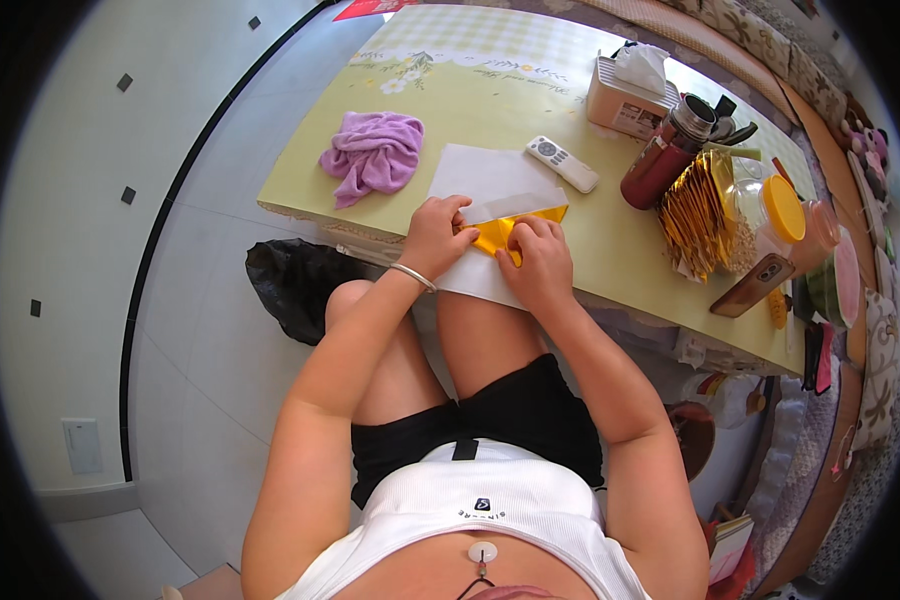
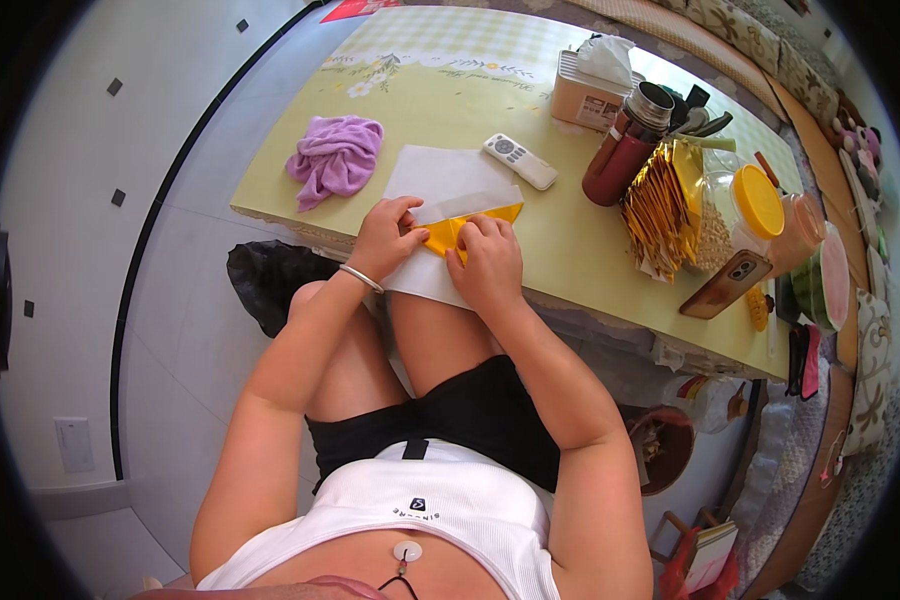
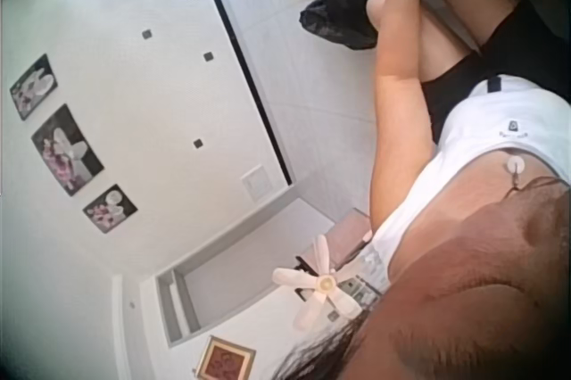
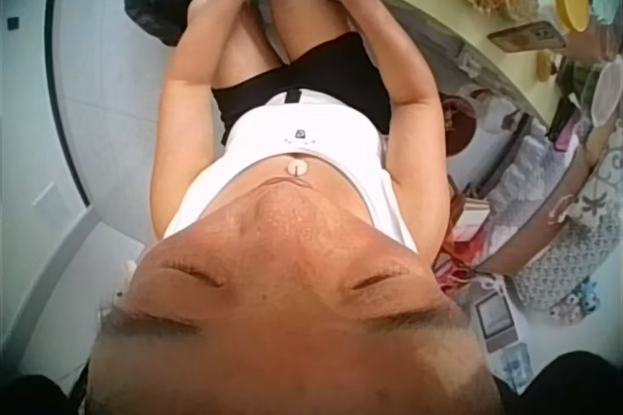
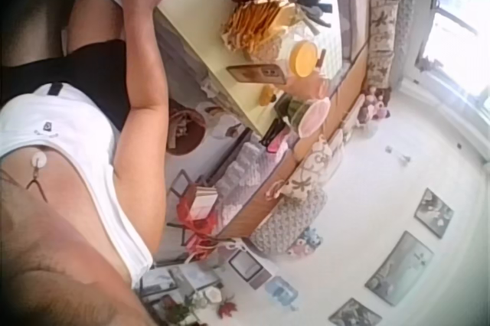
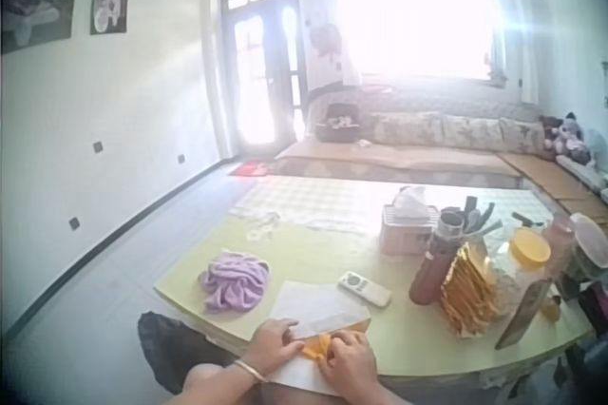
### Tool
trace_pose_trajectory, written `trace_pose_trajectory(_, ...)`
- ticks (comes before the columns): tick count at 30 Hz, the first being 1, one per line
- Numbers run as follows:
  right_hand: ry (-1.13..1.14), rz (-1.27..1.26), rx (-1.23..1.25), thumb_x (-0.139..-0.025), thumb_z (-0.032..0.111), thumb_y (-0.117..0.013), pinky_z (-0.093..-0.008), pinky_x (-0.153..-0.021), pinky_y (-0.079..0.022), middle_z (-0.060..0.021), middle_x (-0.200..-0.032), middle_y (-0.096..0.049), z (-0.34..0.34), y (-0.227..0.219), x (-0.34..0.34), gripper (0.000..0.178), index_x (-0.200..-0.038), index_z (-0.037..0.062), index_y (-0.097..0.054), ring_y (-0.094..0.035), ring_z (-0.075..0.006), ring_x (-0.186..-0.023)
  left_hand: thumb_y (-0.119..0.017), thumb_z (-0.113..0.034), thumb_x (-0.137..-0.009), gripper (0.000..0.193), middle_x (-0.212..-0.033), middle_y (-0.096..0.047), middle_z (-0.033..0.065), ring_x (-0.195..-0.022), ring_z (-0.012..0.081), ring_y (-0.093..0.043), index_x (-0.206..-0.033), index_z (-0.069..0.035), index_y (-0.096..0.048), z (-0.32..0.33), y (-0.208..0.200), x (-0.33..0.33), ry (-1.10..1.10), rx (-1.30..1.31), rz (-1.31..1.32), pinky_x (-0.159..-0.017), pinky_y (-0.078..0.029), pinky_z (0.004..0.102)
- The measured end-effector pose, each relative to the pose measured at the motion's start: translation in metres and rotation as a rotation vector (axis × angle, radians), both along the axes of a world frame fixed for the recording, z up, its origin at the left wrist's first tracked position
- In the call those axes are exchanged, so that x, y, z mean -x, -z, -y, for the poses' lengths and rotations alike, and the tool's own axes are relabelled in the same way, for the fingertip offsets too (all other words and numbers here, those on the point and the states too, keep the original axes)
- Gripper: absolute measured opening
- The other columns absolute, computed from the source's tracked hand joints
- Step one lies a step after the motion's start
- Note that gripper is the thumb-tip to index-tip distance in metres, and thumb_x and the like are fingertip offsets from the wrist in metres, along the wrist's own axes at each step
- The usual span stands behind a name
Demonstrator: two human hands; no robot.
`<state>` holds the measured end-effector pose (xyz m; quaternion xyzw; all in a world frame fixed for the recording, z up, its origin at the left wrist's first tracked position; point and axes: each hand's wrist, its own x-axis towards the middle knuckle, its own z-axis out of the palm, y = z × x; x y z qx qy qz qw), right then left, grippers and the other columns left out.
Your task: The person sits on the floor and folds a yellow sheet of paper into a smaller shape using both hands. They repeatedly fold the paper in half and then fold the corners to create a triangular shape, repeating this process multiple times.
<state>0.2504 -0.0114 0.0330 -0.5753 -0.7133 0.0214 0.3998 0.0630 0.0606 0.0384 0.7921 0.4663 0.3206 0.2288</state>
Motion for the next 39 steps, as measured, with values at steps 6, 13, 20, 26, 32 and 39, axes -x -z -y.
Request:
trace_pose_trajectory(6, -0.035, 0.16, -0.042, -0.075, 0.015, -0.074, -0.0437, -0.094, -0.046, -0.0108, -0.11, -0.061, -0.002, 0.005, -0.001, 0.041, -0.116, 0.0129, -0.072, -0.055, -0.0321, -0.103, -0.077, -0.007, -0.073, 0.037, -0.085, -0.064, 0.0111, -0.085, 0.0281, -0.061, -0.109, -0.001, -0.067, 0.003, -0.001, -0.005, -0.025, -0.069, -0.067, -0.08, -0.05, 0.0388)
trace_pose_trajectory(13, -0.009, 0.284, -0.011, -0.08, 0.018, -0.072, -0.0444, -0.092, -0.044, -0.0077, -0.115, -0.058, -0.002, 0.002, -0.002, 0.041, -0.121, 0.0189, -0.07, -0.054, -0.0295, -0.107, -0.073, -0.007, -0.072, 0.025, -0.088, -0.065, 0.0128, -0.088, 0.0319, -0.06, -0.096, -0.002, -0.068, 0.021, -0.003, -0.004, -0.183, -0.346, -0.298, -0.082, -0.047, 0.0438)
trace_pose_trajectory(20, -0.005, 0.297, -0.025, -0.081, 0.021, -0.072, -0.044, -0.09, -0.042, -0.005, -0.118, -0.057, -0.004, 0.009, -0.005, 0.041, -0.122, 0.022, -0.07, -0.053, -0.0281, -0.109, -0.058, -0.005, -0.082, 0.028, -0.103, -0.068, 0.015, -0.095, 0.032, -0.065, -0.107, 0.001, -0.069, 0.047, 0.001, -0.01, 0.139, -0.554, -0.34, -0.081, -0.054, 0.0401)
trace_pose_trajectory(26, -0.114, 0.183, 0.057, -0.085, 0.013, -0.068, -0.0436, -0.086, -0.05, -0.0118, -0.116, -0.061, -0.01, 0.003, -0.019, 0.044, -0.129, 0.0119, -0.062, -0.061, -0.0336, -0.1, -0.063, -0.012, -0.082, 0.011, -0.088, -0.064, 0.0114, -0.083, 0.0321, -0.062, -0.086, -0.003, -0.067, 0.044, -0.005, -0.019, 0.079, -0.39, -0.408, -0.073, -0.05, 0.0436)
trace_pose_trajectory(32, 0.018, 0.046, 0.227, -0.084, 0.005, -0.065, -0.0448, -0.086, -0.053, -0.0141, -0.122, -0.059, -0.029, -0.019, -0.045, 0.051, -0.134, 0.0076, -0.054, -0.062, -0.0352, -0.106, -0.077, -0.022, -0.075, 0.022, -0.089, -0.063, 0.0104, -0.091, 0.0317, -0.061, -0.087, -0.007, -0.067, 0.027, -0.025, -0.038, -0.034, -0.141, -0.475, -0.081, -0.047, 0.0456)
trace_pose_trajectory(39, -0.175, 0.527, 0.127, -0.08, 0.006, -0.067, -0.0503, -0.119, -0.024, -0.0096, -0.13, -0.058, -0.058, -0.029, -0.047, 0.058, -0.136, 0.0104, -0.053, -0.046, -0.03, -0.131, -0.08, -0.015, -0.07, 0.046, -0.109, -0.062, 0.0139, -0.117, 0.0346, -0.051, -0.113, -0.007, -0.063, 0.005, -0.012, -0.052, -0.159, -0.366, -0.486, -0.104, -0.037, 0.0512)
